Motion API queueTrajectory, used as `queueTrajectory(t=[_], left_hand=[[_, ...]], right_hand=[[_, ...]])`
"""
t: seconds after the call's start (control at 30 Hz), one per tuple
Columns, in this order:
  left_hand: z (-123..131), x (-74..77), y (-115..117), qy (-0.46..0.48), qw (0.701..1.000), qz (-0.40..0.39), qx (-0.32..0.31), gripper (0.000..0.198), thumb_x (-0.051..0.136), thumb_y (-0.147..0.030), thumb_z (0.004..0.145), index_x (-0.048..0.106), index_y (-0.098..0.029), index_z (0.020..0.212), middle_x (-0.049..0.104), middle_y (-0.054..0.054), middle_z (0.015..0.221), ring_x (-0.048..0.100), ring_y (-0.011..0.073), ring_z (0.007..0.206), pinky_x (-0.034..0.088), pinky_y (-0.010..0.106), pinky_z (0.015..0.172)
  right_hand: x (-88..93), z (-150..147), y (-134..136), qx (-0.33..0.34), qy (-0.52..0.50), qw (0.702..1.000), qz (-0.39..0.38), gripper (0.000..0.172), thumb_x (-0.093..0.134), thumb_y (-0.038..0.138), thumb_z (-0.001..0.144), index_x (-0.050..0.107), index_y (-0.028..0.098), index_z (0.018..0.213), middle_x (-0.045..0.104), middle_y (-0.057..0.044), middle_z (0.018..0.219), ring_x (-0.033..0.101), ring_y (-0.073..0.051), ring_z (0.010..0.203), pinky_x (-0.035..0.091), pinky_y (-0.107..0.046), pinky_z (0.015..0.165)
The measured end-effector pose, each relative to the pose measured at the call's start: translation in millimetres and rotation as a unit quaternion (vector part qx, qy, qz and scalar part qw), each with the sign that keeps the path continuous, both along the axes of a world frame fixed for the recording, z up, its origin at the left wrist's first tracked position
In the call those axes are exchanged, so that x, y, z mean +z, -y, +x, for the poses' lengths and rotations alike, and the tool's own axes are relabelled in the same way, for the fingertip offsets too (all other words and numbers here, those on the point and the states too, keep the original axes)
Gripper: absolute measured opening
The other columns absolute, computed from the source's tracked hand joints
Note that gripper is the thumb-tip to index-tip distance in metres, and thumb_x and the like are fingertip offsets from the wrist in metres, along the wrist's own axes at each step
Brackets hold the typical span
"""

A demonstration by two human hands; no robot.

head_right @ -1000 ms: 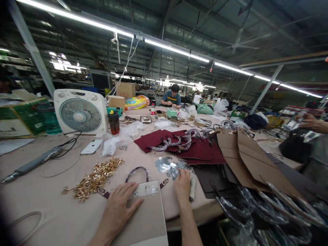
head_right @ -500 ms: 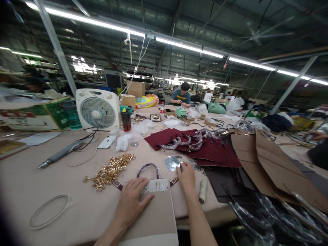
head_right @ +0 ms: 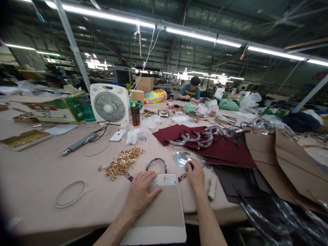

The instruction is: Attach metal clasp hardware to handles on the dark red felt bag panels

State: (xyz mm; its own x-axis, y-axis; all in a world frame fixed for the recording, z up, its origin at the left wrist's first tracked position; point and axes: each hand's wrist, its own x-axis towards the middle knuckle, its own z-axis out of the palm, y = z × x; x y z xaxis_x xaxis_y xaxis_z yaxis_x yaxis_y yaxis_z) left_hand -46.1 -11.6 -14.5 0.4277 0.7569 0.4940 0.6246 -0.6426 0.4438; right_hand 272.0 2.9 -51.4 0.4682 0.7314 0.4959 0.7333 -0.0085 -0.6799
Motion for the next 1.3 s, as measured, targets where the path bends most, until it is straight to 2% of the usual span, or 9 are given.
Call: queueTrajectory(t=[0.13, 0.3, 0.47, 0.67, 0.87, 1.1, 1.3], left_hand=[[-0.3, -6.7, -3.6, 0.003, 1.000, 0.018, 0.001, 0.047, 0.079, -0.044, 0.087, 0.067, -0.027, 0.129, 0.071, 0.007, 0.134, 0.063, 0.0323, 0.125, 0.043, 0.058, 0.113], [-0.2, -14.7, -9.5, 0.010, 0.999, 0.045, 0.001, 0.047, 0.077, -0.045, 0.087, 0.068, -0.027, 0.130, 0.072, 0.007, 0.132, 0.065, 0.0324, 0.122, 0.047, 0.056, 0.110], [-0.9, -15.5, -9.9, 0.000, 0.999, 0.034, 0.001, 0.047, 0.077, -0.045, 0.088, 0.068, -0.027, 0.130, 0.072, 0.007, 0.132, 0.064, 0.0321, 0.124, 0.047, 0.055, 0.110], [-0.8, -12.9, -9.5, 0.004, 0.999, 0.034, 0.002, 0.048, 0.080, -0.043, 0.085, 0.068, -0.027, 0.129, 0.073, 0.006, 0.131, 0.064, 0.0324, 0.122, 0.048, 0.055, 0.108], [0.6, -9.3, -7.1, 0.006, 1.000, 0.020, 0.002, 0.047, 0.081, -0.042, 0.085, 0.068, -0.027, 0.128, 0.072, 0.007, 0.132, 0.063, 0.0330, 0.124, 0.047, 0.056, 0.109], [-0.2, -3.8, -0.6, 0.011, 1.000, 0.005, 0.026, 0.052, 0.086, -0.042, 0.080, 0.069, -0.025, 0.127, 0.071, 0.008, 0.134, 0.056, 0.0356, 0.132, 0.045, 0.058, 0.112], [-0.4, -1.2, 1.7, 0.017, 0.999, 0.011, 0.032, 0.050, 0.085, -0.044, 0.080, 0.071, -0.027, 0.125, 0.072, 0.008, 0.132, 0.057, 0.0361, 0.130, 0.046, 0.057, 0.110]], right_hand=[[2.1, -0.8, 1.7, -0.018, -0.019, 1.000, 0.013, 0.041, 0.050, 0.050, 0.094, 0.075, 0.018, 0.102, 0.077, -0.012, 0.107, 0.068, -0.028, 0.099, 0.049, -0.041, 0.093], [3.4, 1.7, 0.3, -0.046, -0.023, 0.998, 0.027, 0.042, 0.047, 0.045, 0.096, 0.076, 0.017, 0.106, 0.078, -0.013, 0.108, 0.070, -0.028, 0.098, 0.052, -0.041, 0.092], [9.8, -4.3, 5.8, -0.073, -0.003, 0.996, 0.049, 0.043, 0.045, 0.038, 0.096, 0.071, 0.015, 0.122, 0.072, -0.016, 0.119, 0.065, -0.029, 0.110, 0.050, -0.042, 0.098], [9.5, -20.0, 24.1, -0.040, 0.055, 0.997, 0.027, 0.022, 0.059, 0.035, 0.091, 0.077, 0.023, 0.096, 0.071, -0.010, 0.103, 0.062, -0.029, 0.103, 0.046, -0.043, 0.100], [-5.9, -15.1, 27.9, -0.037, 0.135, 0.990, -0.030, 0.023, 0.064, 0.038, 0.090, 0.082, 0.025, 0.097, 0.068, -0.011, 0.109, 0.061, -0.031, 0.105, 0.047, -0.046, 0.099], [-11.1, -3.7, 25.2, -0.016, 0.070, 0.997, -0.038, 0.027, 0.068, 0.044, 0.086, 0.082, 0.023, 0.096, 0.069, -0.012, 0.111, 0.062, -0.031, 0.105, 0.046, -0.047, 0.099], [-9.1, -3.3, 26.2, 0.000, 0.044, 0.998, -0.034, 0.025, 0.068, 0.043, 0.085, 0.081, 0.022, 0.090, 0.068, -0.012, 0.111, 0.062, -0.031, 0.106, 0.045, -0.046, 0.099]])
